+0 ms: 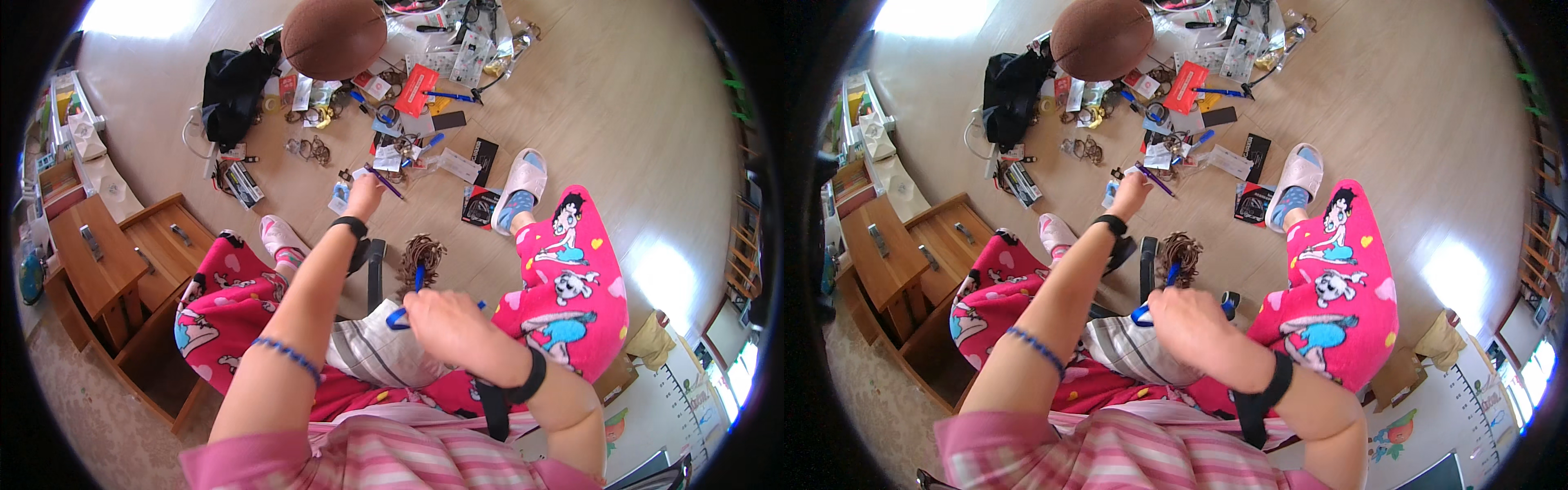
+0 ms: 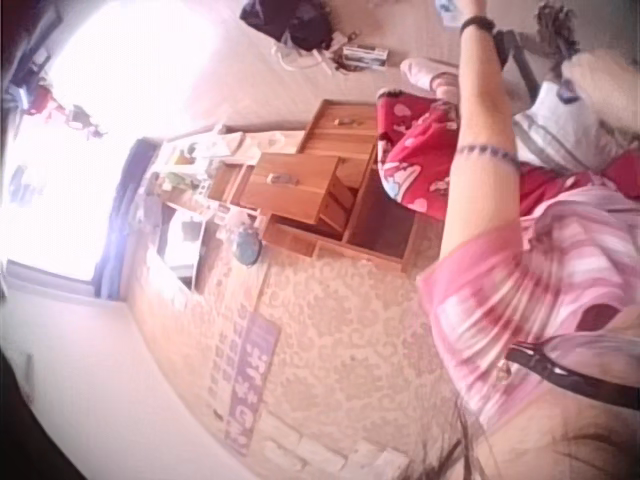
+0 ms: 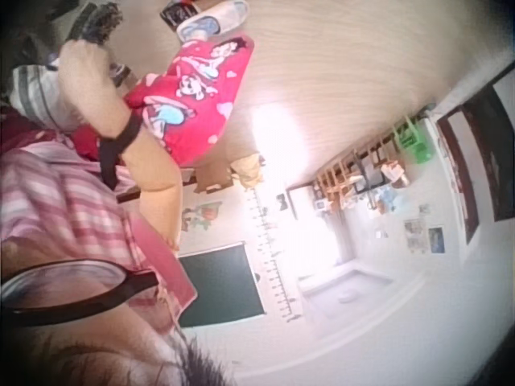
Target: The person sits on the floor and assembles keychains by attaching small metal rings to a blue strap. They pick up rings from the floor, link them together, and connect them to the strap repeatedly.
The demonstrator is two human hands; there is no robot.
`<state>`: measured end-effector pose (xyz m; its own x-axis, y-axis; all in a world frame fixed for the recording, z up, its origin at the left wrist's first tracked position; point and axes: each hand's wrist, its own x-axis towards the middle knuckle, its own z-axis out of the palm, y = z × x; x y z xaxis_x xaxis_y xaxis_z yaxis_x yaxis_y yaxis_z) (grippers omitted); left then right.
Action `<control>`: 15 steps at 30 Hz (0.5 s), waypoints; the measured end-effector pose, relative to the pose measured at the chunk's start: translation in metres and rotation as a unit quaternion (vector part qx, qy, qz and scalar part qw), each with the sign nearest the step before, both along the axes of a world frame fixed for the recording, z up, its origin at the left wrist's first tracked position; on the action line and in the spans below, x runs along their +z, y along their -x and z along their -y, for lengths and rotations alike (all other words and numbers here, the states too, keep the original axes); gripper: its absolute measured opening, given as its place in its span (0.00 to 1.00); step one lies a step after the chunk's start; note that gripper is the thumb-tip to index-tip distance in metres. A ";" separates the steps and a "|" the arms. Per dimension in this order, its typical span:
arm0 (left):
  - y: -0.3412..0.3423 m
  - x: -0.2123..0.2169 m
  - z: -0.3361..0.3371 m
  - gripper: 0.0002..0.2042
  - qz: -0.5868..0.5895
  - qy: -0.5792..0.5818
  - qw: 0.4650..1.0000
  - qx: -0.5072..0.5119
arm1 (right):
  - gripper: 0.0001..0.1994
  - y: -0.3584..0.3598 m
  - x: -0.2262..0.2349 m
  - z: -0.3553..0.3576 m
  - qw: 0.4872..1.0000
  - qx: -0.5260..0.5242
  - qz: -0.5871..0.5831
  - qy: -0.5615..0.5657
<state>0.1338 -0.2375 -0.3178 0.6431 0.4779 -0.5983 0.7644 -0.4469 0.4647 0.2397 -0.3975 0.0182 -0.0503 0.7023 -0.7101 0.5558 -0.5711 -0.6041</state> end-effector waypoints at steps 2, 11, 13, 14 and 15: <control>-0.005 -0.036 0.034 0.16 0.021 -0.025 0.998 0.049 | 0.06 -0.003 0.011 0.004 1.000 0.006 -0.022 -0.013; -0.051 -0.079 0.080 0.21 -0.016 -0.192 0.937 0.292 | 0.06 -0.023 0.012 0.005 0.994 -0.060 -0.071 0.062; -0.054 -0.082 0.078 0.16 -0.008 -0.182 0.934 0.306 | 0.06 -0.023 0.011 0.006 0.994 -0.070 -0.071 0.049; -0.054 -0.083 0.078 0.16 0.007 -0.200 0.933 0.300 | 0.06 -0.023 0.011 0.007 0.993 -0.070 -0.076 0.058; -0.054 -0.084 0.079 0.16 0.013 -0.206 0.934 0.293 | 0.06 -0.022 0.012 0.007 0.993 -0.075 -0.074 0.043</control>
<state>0.1875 -0.3167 -0.4019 0.2097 0.9383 -0.2750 0.9248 -0.0990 0.3673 0.2616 -0.4047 0.0300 -0.0583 0.6468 -0.7604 0.3683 -0.6941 -0.6186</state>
